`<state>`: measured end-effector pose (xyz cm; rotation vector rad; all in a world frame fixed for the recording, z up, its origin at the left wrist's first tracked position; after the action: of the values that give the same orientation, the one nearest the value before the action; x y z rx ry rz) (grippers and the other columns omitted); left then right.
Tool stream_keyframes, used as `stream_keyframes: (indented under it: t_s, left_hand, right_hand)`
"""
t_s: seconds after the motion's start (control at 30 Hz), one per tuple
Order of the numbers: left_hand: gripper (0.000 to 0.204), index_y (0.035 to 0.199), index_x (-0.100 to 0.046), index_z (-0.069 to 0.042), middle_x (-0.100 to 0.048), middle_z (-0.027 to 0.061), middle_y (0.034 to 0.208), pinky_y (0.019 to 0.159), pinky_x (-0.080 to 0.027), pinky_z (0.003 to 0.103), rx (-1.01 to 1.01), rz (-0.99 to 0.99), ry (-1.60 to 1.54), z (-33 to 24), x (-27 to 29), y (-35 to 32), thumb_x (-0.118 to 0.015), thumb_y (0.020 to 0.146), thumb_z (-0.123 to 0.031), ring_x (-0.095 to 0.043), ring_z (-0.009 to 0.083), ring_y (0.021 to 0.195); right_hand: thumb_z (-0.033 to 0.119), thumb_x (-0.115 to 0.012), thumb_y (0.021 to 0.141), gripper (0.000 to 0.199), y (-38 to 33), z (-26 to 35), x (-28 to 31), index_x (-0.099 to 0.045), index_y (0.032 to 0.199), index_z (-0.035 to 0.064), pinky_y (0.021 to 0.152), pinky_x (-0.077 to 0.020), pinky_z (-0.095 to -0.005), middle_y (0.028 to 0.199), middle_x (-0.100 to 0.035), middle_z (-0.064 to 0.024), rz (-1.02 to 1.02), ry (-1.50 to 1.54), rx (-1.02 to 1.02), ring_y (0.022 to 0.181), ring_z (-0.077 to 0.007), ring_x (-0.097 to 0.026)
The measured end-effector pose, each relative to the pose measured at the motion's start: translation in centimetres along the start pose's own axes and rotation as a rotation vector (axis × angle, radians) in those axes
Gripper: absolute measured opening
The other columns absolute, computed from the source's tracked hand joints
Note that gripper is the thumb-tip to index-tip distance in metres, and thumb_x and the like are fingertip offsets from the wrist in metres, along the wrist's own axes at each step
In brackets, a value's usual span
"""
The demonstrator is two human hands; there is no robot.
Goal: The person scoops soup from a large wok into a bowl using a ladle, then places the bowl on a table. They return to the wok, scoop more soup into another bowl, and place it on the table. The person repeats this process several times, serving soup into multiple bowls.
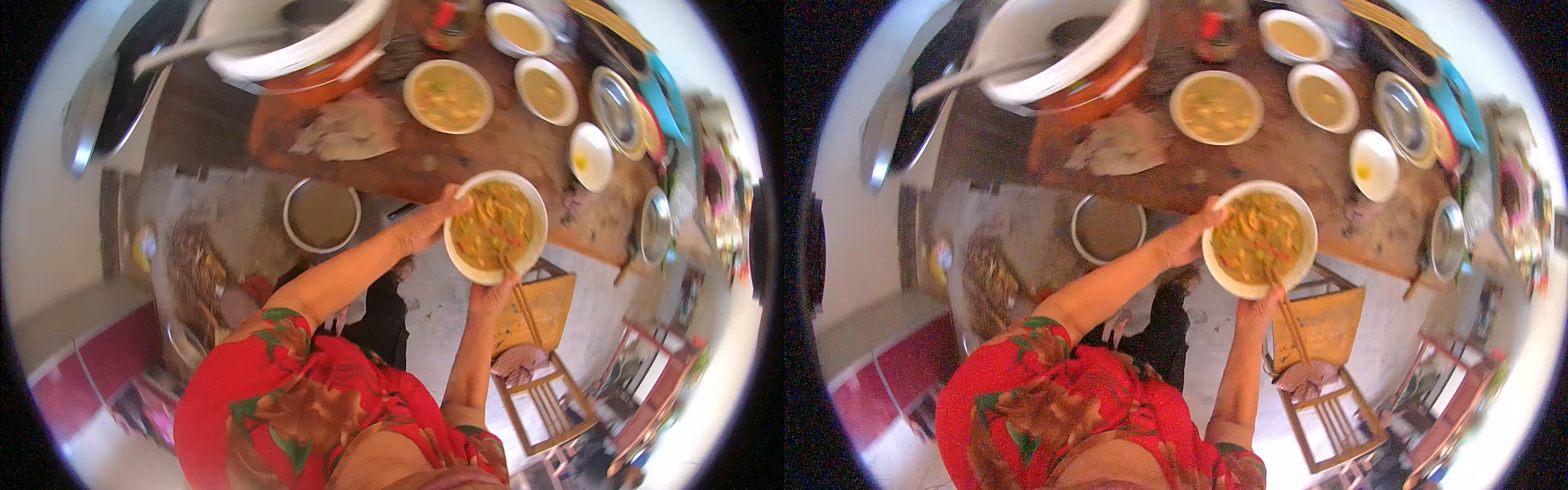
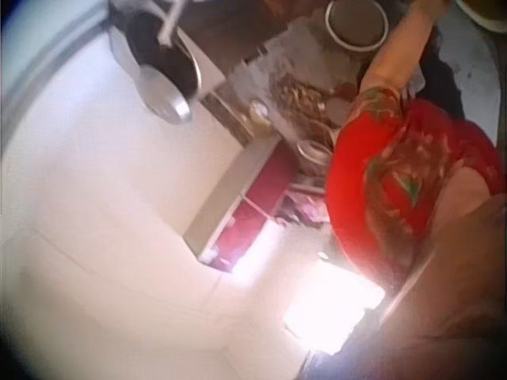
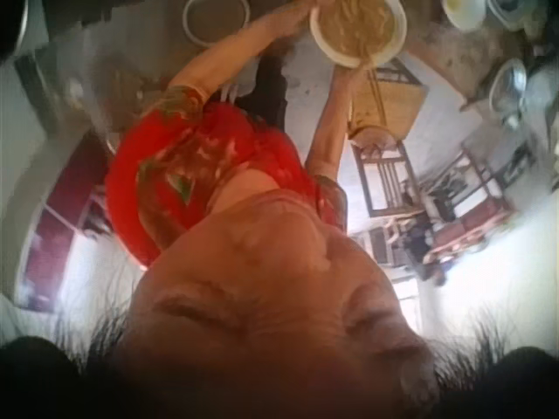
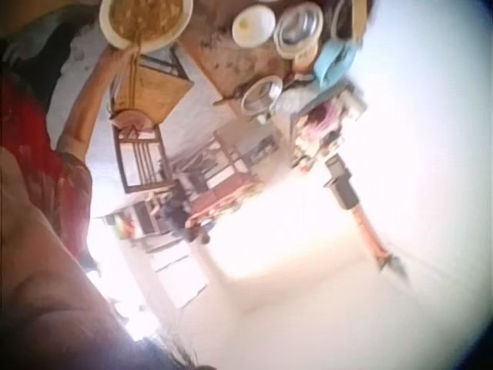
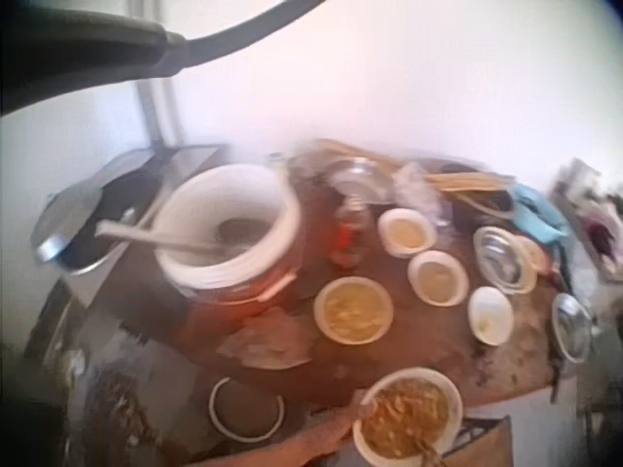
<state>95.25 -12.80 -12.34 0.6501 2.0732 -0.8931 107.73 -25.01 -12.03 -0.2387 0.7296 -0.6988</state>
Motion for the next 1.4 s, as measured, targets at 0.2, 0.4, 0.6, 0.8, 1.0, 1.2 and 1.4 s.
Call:
stream_keyframes:
  t_s: [0.2, 0.4, 0.6, 0.8, 1.0, 1.2, 1.4]
  left_hand:
    - [0.069, 0.122, -0.034, -0.006, -0.046, 0.0075, 0.110, 0.093, -0.035, 0.032, -0.156, -0.038, 0.126, -0.2, 1.1, -11.8, -0.068, 0.075, -0.044, -0.044, 0.0164, 0.106]
    - [0.069, 0.127, -0.033, -0.005, -0.047, 0.0075, 0.113, 0.093, -0.037, 0.031, -0.236, -0.068, 0.121, -2.9, 4.9, -20.4, -0.064, 0.077, -0.042, -0.045, 0.0157, 0.108]
    - [0.070, 0.126, -0.034, -0.005, -0.047, 0.0087, 0.113, 0.095, -0.036, 0.032, -0.289, -0.057, 0.063, -6.0, 6.9, -26.4, -0.064, 0.076, -0.044, -0.044, 0.0167, 0.109]
    - [0.072, 0.127, -0.030, -0.006, -0.044, 0.0093, 0.112, 0.094, -0.032, 0.032, -0.391, -0.126, 0.152, -7.5, 8.4, -29.6, -0.063, 0.078, -0.049, -0.040, 0.0169, 0.109]
    - [0.095, 0.141, -0.012, -0.006, -0.031, 0.0121, 0.136, 0.107, -0.022, 0.036, -0.433, -0.161, 0.241, -5.7, 7.0, -30.8, -0.063, 0.076, -0.052, -0.028, 0.0206, 0.128]
    - [0.087, 0.145, -0.013, -0.006, -0.047, 0.0094, 0.126, 0.099, -0.032, 0.033, -0.318, -0.120, 0.090, -3.1, 9.3, -29.4, -0.062, 0.082, -0.043, -0.042, 0.0178, 0.117]
    - [0.039, 0.113, -0.056, 0.001, -0.062, 0.0106, 0.109, 0.087, -0.045, 0.030, -0.181, -0.840, 0.787, -1.6, 18.3, -38.9, -0.064, 0.085, -0.024, -0.058, 0.0190, 0.099]
  right_hand:
    - [0.056, -0.067, 0.072, 0.091, -8.1, -1.9, 1.1, -0.028, 0.139, 0.0080, 0.105, -0.0354, -0.0472, 0.139, -0.037, -0.0112, 0.244, -0.027, -0.123, 0.127, -0.0296, -0.037]
    - [0.065, -0.075, 0.049, 0.119, -14.0, -6.6, -3.2, -0.024, 0.140, 0.0083, 0.106, -0.0334, -0.0474, 0.140, -0.034, -0.0123, 0.238, -0.152, -0.225, 0.128, -0.0313, -0.036]
    - [0.068, -0.073, 0.046, 0.125, -18.7, -9.6, -9.7, -0.018, 0.142, 0.0105, 0.107, -0.0307, -0.0485, 0.145, -0.024, -0.0110, 0.405, -0.148, -0.304, 0.132, -0.0314, -0.028]
    - [0.058, -0.074, 0.061, 0.105, -18.6, -10.8, -10.1, -0.024, 0.142, 0.0118, 0.107, -0.0306, -0.0490, 0.143, -0.031, -0.0104, 0.398, -0.167, -0.310, 0.130, -0.0314, -0.032]
    - [0.050, -0.065, 0.076, 0.085, -18.7, -9.1, -10.1, -0.029, 0.139, 0.0068, 0.104, -0.0332, -0.0484, 0.139, -0.036, -0.0121, 0.415, -0.211, -0.256, 0.127, -0.0315, -0.037]
    - [0.038, -0.064, 0.078, 0.076, -18.2, -9.2, -7.1, -0.030, 0.138, 0.0041, 0.107, -0.0287, -0.0486, 0.138, -0.037, -0.0132, 0.344, -0.109, -0.281, 0.127, -0.0323, -0.036]
    - [0.031, -0.066, 0.078, 0.072, -16.7, -8.9, -4.4, -0.033, 0.135, 0.0028, 0.106, -0.0303, -0.0474, 0.134, -0.042, -0.0133, 0.265, -0.056, -0.275, 0.126, -0.0306, -0.039]
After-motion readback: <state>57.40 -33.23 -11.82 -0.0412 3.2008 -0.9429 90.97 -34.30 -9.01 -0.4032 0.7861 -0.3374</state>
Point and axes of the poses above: each hand's wrist, its own y-axis towards the middle knuckle, its own x-axis out of the back of the hand, z = x × y, the point moved 3 cm from there along y, towards the middle knuckle
